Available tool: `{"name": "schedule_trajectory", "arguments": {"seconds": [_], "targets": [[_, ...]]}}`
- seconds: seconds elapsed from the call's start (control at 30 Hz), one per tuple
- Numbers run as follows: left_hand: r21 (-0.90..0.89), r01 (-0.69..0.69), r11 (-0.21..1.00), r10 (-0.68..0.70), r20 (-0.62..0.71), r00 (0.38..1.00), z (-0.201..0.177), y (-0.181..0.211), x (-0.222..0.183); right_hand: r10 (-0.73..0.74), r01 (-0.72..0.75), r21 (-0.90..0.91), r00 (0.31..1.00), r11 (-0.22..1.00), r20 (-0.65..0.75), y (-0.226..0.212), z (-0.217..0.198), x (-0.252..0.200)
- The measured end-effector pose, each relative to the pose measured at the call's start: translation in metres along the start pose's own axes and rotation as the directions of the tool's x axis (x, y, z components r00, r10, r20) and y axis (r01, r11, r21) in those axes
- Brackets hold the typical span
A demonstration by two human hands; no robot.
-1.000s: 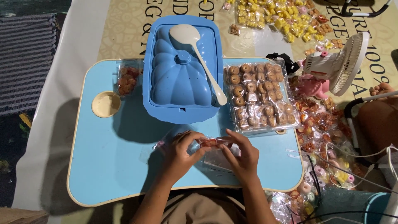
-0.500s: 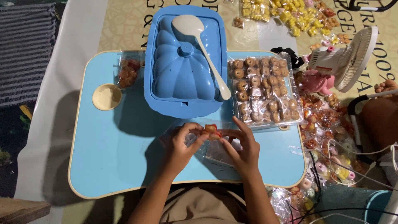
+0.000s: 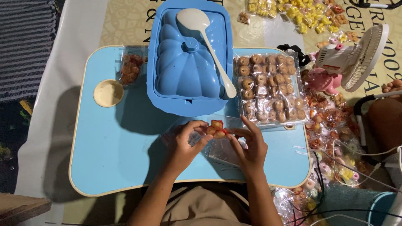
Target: Manually packaging small red decorative items into individual clear plastic bags on a low table.
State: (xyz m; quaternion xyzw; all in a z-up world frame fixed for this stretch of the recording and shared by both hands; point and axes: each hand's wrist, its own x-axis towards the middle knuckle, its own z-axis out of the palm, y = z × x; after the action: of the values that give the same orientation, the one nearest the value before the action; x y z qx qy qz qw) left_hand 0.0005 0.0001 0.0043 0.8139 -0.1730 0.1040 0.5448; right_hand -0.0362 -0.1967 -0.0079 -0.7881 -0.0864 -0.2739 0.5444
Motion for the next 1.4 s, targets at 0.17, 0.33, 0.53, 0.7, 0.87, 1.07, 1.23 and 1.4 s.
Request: {"name": "schedule_trajectory", "arguments": {"seconds": [0.17, 0.33, 0.53, 0.7, 0.87, 1.07, 1.23, 1.4], "targets": [[0.052, -0.07, 0.996, 0.07, 0.003, 0.998, -0.003, 0.001, 0.001, 0.0, 0.0, 0.025, 1.0, 1.0, 0.007, -0.002, 0.0, 0.0], [-0.005, -0.108, 0.994, 0.108, 0.031, 0.994, -0.004, 0.008, 0.005, -0.01, 0.01, 0.019, 1.0, 1.0, 0.021, 0.005, 0.0, -0.003], [-0.048, -0.147, 0.988, 0.148, 0.031, 0.988, -0.006, 0.004, 0.005, -0.009, 0.009, 0.063, 1.0, 0.998, 0.007, 0.007, 0.0, -0.005], [-0.069, -0.162, 0.984, 0.164, 0.026, 0.986, -0.01, 0.011, 0.007, -0.028, 0.028, 0.035, 1.0, 0.999, -0.003, 0.008, -0.001, -0.007], [-0.029, -0.161, 0.986, 0.163, 0.062, 0.985, -0.009, 0.005, 0.003, -0.048, 0.05, 0.036, 0.997, 0.998, -0.052, 0.008, 0.0, -0.008], [-0.025, -0.177, 0.984, 0.178, 0.059, 0.982, -0.009, 0.006, 0.006, -0.068, 0.07, 0.042, 0.997, 0.997, -0.039, 0.01, 0.0, -0.006], [-0.046, -0.176, 0.983, 0.179, 0.049, 0.983, -0.008, 0.004, 0.005, -0.055, 0.058, 0.065, 0.997, 0.996, -0.049, 0.01, 0.001, -0.006], [-0.074, -0.184, 0.98, 0.187, 0.039, 0.982, -0.006, 0.005, 0.006, -0.037, 0.041, 0.084, 0.998, 0.996, -0.044, 0.007, 0.001, -0.004]]}}
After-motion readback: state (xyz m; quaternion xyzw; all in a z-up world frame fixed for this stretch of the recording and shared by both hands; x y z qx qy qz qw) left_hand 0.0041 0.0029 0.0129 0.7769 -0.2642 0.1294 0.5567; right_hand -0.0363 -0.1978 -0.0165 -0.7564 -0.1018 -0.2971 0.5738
